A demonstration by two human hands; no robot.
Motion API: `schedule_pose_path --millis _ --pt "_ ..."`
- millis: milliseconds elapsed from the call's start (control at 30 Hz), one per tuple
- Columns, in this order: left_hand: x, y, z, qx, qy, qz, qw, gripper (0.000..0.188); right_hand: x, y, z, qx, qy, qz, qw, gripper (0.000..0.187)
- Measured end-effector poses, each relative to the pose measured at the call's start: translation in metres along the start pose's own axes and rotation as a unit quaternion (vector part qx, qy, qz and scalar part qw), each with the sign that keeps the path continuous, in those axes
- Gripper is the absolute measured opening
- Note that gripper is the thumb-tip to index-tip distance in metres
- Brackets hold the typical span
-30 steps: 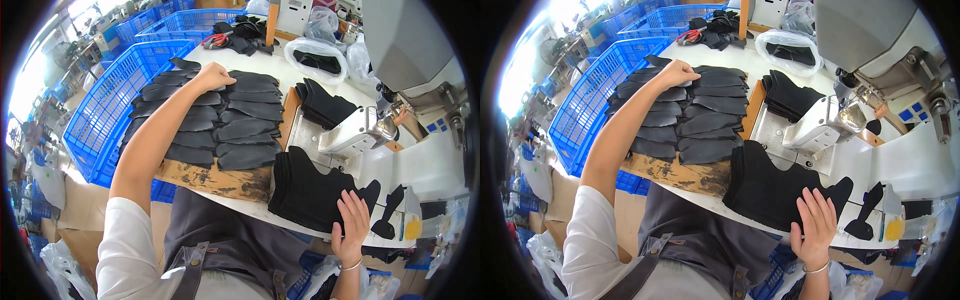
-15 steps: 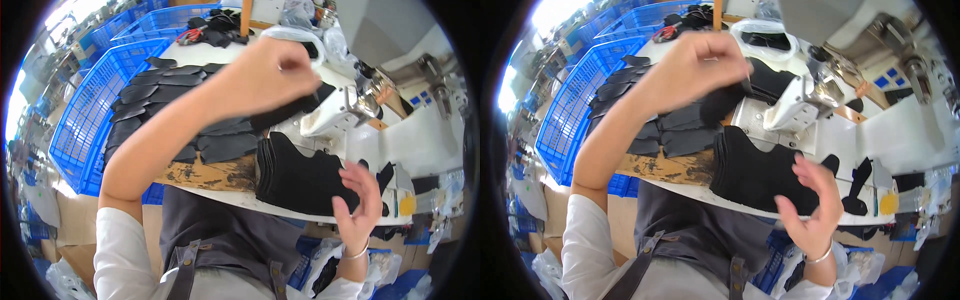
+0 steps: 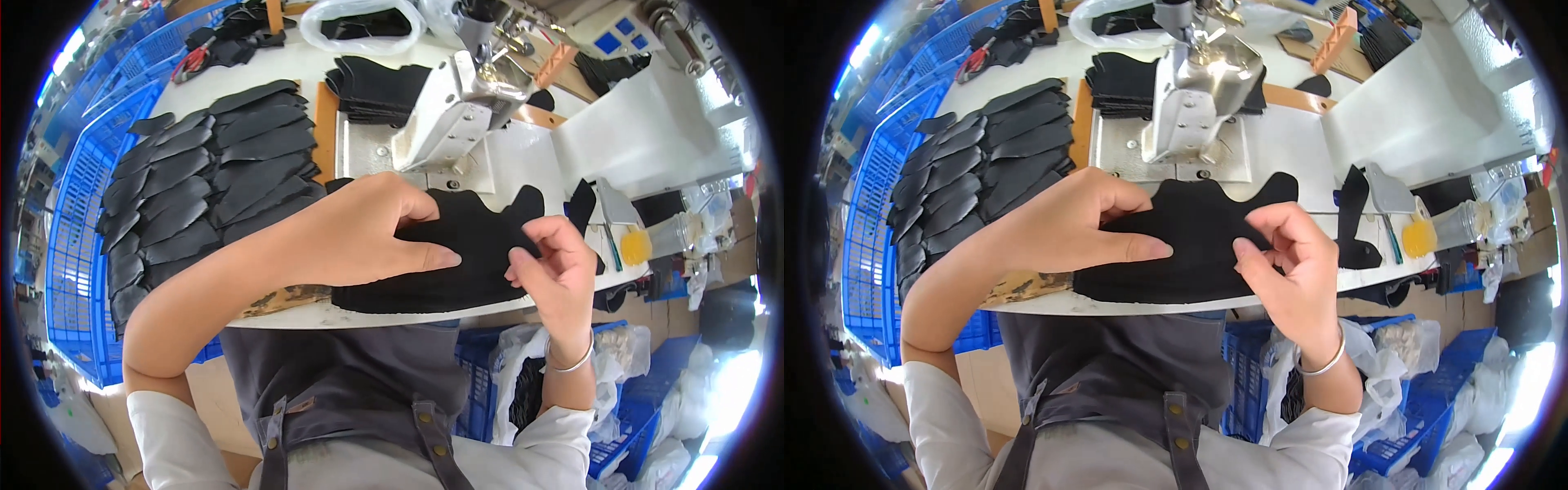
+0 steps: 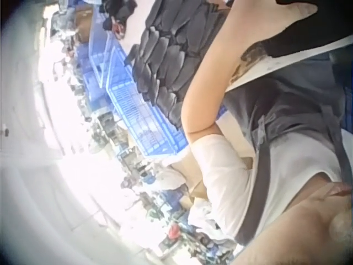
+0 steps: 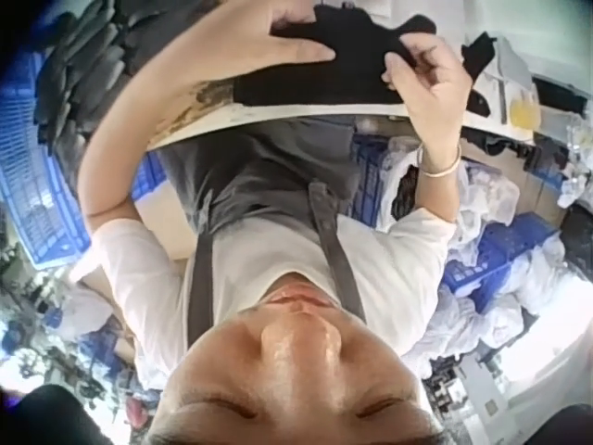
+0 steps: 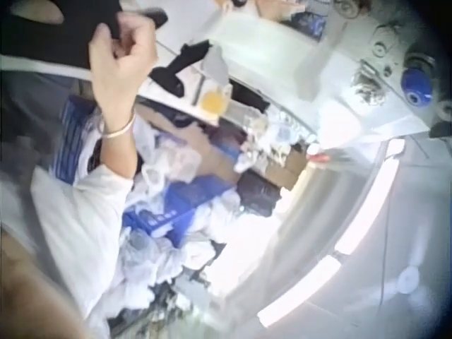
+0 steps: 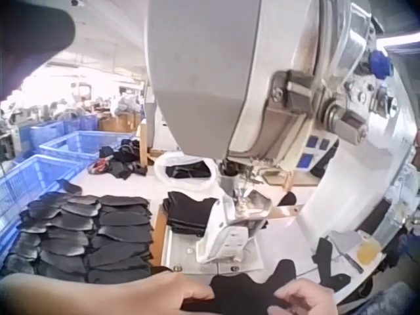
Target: Aligning and preparing black fabric shoe upper components for assembly on an industrial machine.
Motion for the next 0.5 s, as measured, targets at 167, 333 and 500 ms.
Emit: schedule_pose_path --millis 167,333,500 --pt "0.014 0.003 0.006 0.014 -0.028 0.064 0.997 0.047 0.006 -0.012 0.002 0.079 0.099 -0.11 0.986 0.017" --pt "0.016 0.005 0.009 0.011 -0.051 0.108 0.993 0.047 0.006 -0.018 0.008 0.124 0.134 -0.101 0.978 0.031" --pt "0.014 0.004 0.007 0.016 -0.08 0.085 0.993 0.045 -0.001 -0.023 0.005 0.097 0.101 -0.055 0.989 0.028"
Point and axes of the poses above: each hand's wrist, its own z-axis towards the middle knuckle, its own x-axis out of the palm, y = z × x, the point moved 9 cm from there along z, towards the middle knuckle, and after that the axes turned 11 degrees about y, right-handed, at the moved point
